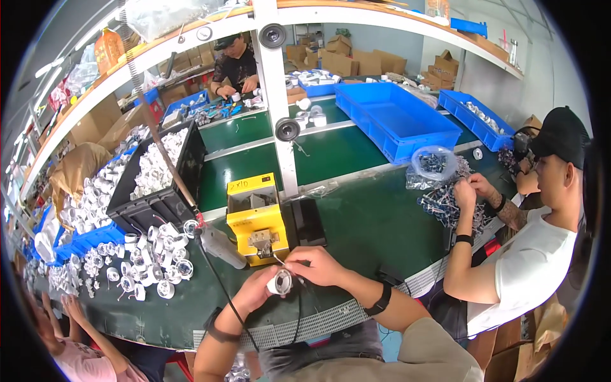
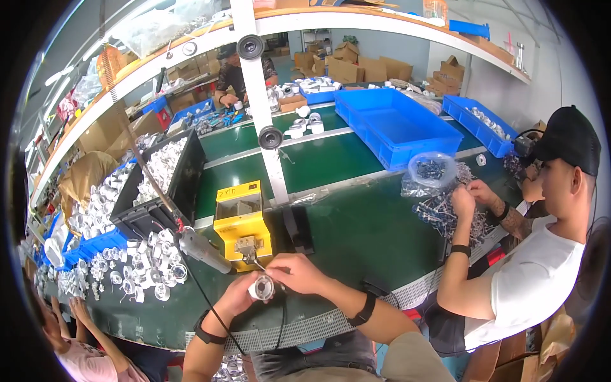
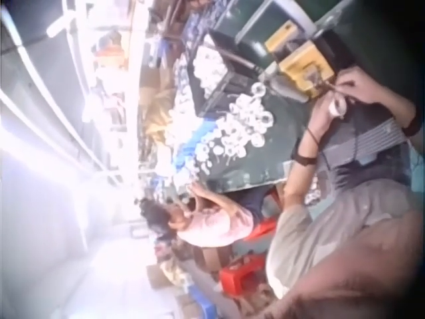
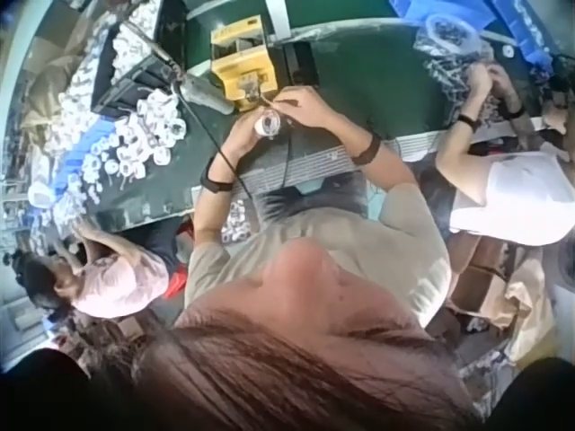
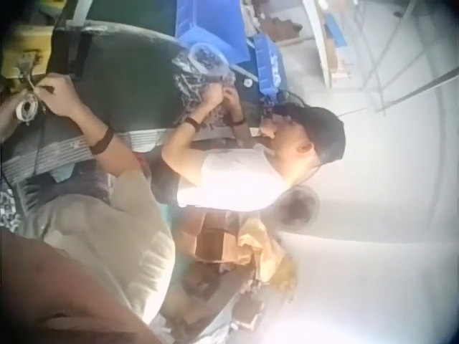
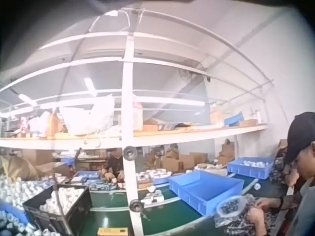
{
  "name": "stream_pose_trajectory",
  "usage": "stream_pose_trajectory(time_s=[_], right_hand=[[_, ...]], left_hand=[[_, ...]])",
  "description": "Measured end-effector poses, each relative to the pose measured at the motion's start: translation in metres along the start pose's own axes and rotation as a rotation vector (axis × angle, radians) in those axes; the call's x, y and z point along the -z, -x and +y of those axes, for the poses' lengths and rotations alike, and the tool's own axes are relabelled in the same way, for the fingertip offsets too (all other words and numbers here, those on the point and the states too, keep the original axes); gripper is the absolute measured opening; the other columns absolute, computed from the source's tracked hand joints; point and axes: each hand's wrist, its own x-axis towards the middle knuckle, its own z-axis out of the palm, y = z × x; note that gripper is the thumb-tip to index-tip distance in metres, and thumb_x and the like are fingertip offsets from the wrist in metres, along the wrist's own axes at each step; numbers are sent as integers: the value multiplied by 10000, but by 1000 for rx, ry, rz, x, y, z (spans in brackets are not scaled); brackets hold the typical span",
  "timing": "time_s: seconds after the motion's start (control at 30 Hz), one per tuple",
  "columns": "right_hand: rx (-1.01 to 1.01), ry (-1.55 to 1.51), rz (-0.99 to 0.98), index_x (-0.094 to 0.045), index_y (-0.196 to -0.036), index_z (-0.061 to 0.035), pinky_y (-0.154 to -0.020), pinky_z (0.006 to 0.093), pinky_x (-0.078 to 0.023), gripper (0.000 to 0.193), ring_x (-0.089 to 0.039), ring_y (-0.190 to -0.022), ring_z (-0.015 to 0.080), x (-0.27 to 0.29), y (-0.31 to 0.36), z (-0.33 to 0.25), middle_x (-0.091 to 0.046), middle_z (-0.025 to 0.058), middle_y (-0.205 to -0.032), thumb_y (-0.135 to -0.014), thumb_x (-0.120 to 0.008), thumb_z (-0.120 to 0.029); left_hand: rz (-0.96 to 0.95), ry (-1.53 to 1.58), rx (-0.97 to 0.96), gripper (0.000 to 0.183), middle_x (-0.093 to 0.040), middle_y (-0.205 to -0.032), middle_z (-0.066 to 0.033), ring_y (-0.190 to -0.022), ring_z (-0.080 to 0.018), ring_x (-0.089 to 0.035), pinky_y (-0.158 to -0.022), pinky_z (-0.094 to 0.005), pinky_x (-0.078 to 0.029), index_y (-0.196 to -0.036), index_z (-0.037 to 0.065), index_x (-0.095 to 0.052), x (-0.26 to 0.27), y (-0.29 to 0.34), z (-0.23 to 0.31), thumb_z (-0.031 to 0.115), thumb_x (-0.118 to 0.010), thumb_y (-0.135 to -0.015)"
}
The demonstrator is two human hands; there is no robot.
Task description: Assemble small electronic components by placing parts together and securing them with an electric screwdriver.
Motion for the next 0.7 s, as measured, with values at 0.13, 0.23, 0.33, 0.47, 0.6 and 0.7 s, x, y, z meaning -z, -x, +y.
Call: stream_pose_trajectory(time_s=[0.13,0.23,0.33,0.47,0.6,0.7], right_hand=[[-98,-98,-125,-660,-978,8,-667,275,-499,172,-631,-718,135,3,1,9,-663,82,-825,-894,-631,-140],[-341,-408,-53,-653,-963,11,-674,256,-494,160,-614,-727,106,1,5,13,-658,51,-820,-909,-624,-138],[-405,-535,-171,-643,-945,9,-681,240,-486,149,-599,-745,83,6,2,12,-652,29,-825,-922,-613,-136],[-426,-517,-166,-657,-886,1,-688,225,-467,118,-592,-751,78,2,0,15,-658,24,-835,-875,-656,-116],[-139,-145,-76,-663,-799,-2,-670,245,-482,97,-610,-706,139,2,8,21,-614,75,-793,-814,-688,-94],[-210,-130,-3,-666,-794,-11,-646,274,-504,80,-624,-697,178,-6,4,-2,-597,87,-803,-801,-697,-84]], left_hand=[[177,-179,48,385,-637,-1033,-70,-861,-142,-616,-690,-282,-519,-1153,-5,-568,-14,3,7,332,-458,-1002],[245,-105,26,377,-637,-1039,-82,-880,-157,-624,-662,-289,-529,-1188,3,-546,-19,3,2,316,-439,-1008],[236,10,58,427,-646,-1070,-141,-860,-261,-664,-607,-319,-529,-1200,2,-537,-13,4,4,349,-365,-1019],[283,183,109,502,-655,-1036,-135,-787,-300,-677,-555,-326,-527,-1209,5,-519,-12,5,5,412,-292,-1023],[228,233,91,486,-646,-1052,-131,-864,-278,-668,-620,-320,-542,-1253,13,-496,-13,0,8,399,-304,-1028],[184,216,46,472,-635,-1082,-122,-933,-255,-654,-690,-319,-552,-1303,21,-467,-12,2,7,380,-329,-1030]])
